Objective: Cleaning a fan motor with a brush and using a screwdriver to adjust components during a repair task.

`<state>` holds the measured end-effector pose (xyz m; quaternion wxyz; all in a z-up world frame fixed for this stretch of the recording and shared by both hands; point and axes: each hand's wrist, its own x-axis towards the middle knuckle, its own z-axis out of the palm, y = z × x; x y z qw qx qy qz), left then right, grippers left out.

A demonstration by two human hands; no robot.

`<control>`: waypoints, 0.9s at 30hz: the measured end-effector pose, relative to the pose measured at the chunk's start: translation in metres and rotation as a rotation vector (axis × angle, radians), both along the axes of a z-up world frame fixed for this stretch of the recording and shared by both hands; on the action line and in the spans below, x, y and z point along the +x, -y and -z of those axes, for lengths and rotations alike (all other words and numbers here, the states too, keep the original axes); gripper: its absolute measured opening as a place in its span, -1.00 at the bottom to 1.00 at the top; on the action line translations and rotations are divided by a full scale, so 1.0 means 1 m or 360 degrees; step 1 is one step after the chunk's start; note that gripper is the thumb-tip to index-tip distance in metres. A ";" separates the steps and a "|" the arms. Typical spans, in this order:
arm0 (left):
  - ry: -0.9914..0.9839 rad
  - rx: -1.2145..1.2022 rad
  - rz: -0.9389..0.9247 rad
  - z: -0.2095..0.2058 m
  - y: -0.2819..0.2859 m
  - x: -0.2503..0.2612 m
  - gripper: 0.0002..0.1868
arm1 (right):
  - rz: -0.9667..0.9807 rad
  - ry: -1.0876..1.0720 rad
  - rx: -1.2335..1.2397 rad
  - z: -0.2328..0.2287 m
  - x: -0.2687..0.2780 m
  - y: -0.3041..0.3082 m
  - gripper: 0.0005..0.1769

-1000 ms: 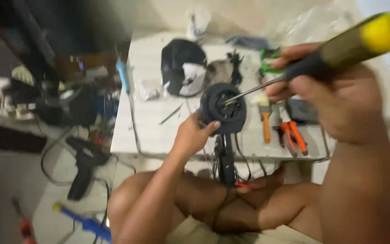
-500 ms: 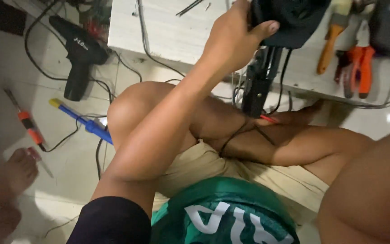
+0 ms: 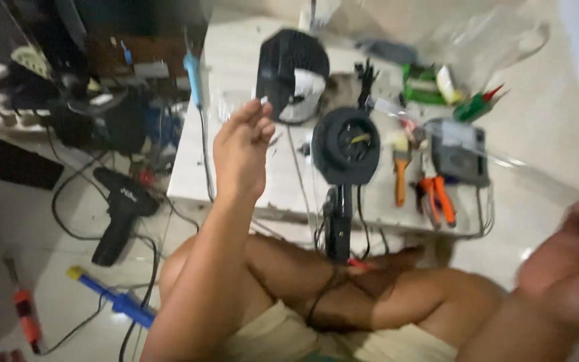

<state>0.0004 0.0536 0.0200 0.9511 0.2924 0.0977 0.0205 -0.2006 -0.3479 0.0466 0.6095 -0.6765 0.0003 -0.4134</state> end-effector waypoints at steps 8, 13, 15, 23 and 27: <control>-0.0043 -0.0019 0.0305 -0.028 0.015 -0.018 -0.66 | 0.0019 -0.0034 0.0822 -0.013 0.022 -0.093 -0.68; 0.0019 -0.0193 0.0373 -0.013 0.022 -0.019 -0.84 | -0.0127 0.0114 0.0890 0.010 0.043 -0.091 -0.62; 0.0074 -0.0215 0.0409 -0.011 0.025 -0.021 -0.84 | -0.0077 0.0137 0.0938 0.016 0.045 -0.097 -0.53; 0.0054 -0.0312 0.0455 0.011 0.031 -0.015 -0.84 | -0.0001 0.0163 0.1075 0.034 0.033 -0.110 -0.57; 0.0036 -0.0224 0.0452 -0.002 0.032 -0.016 -0.87 | -0.0067 0.0145 0.1067 0.045 0.037 -0.102 -0.46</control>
